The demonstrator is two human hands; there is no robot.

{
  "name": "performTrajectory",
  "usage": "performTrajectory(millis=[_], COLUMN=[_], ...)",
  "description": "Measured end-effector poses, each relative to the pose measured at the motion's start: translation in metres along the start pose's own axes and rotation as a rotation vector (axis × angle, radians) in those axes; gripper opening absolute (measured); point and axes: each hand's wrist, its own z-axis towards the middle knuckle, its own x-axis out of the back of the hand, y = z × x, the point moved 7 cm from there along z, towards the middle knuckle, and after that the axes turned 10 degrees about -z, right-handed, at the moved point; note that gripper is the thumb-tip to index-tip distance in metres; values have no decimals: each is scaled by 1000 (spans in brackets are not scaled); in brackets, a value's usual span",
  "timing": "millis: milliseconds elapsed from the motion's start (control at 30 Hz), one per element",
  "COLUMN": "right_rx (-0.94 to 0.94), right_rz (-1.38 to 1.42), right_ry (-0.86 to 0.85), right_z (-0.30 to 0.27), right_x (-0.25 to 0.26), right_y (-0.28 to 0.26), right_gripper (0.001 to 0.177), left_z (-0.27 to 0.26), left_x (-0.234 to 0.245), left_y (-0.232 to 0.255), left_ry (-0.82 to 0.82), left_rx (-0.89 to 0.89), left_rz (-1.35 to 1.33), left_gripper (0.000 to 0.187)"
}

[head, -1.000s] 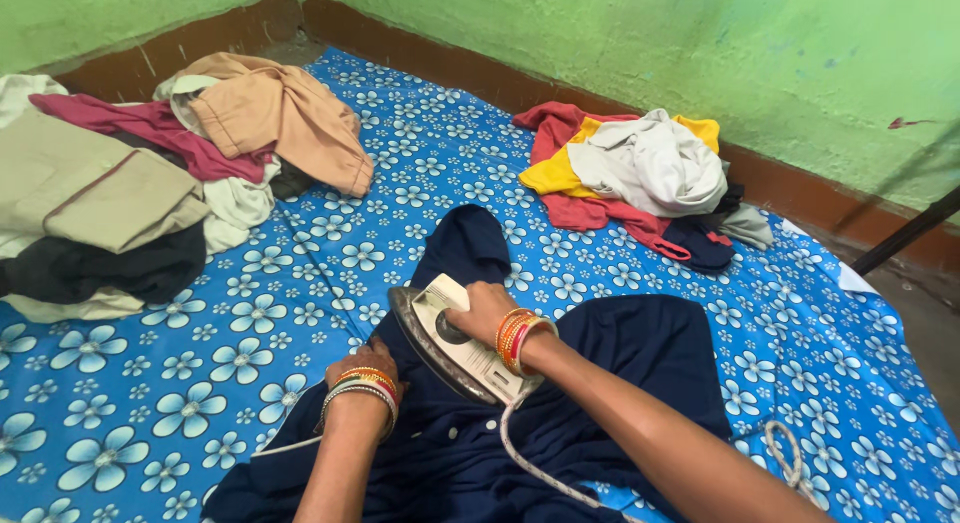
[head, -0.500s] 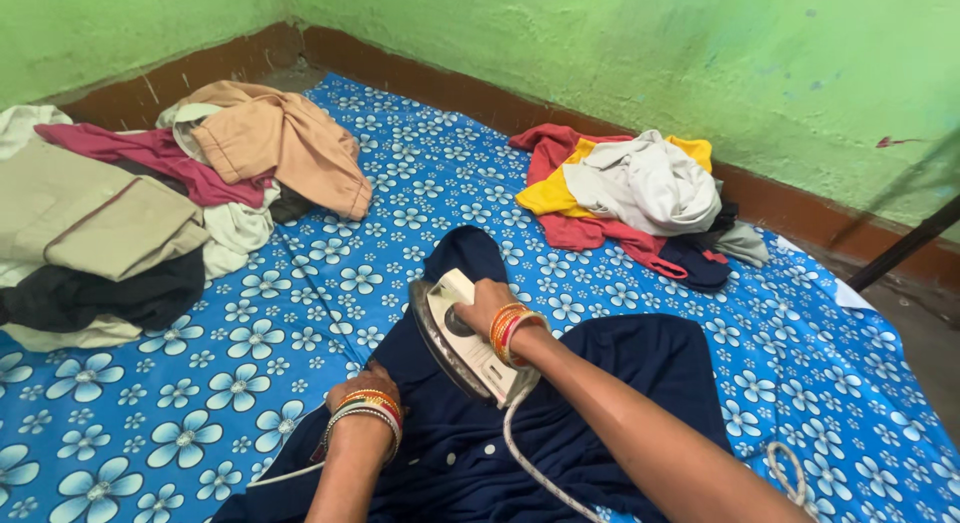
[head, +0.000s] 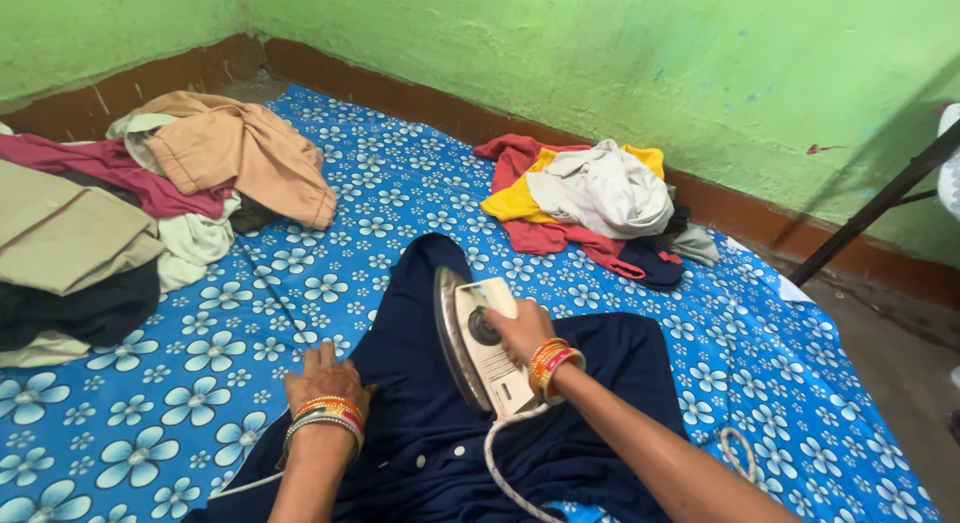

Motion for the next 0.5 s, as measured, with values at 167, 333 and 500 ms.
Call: performTrajectory(millis=[167, 333, 500], right_rx=[19, 116, -23], right_rz=[-98, -288, -241], right_ry=[-17, -90, -162], right_z=[-7, 7, 33], right_x=[15, -10, -33], right_y=[-9, -8, 8], right_gripper=[30, 35, 36], left_z=[5, 12, 17], left_x=[5, -21, -19], left_y=[28, 34, 27], left_ry=[150, -178, -165], left_rx=[-280, -201, -156], left_rz=[-105, -74, -79], left_gripper=[72, 58, 50])
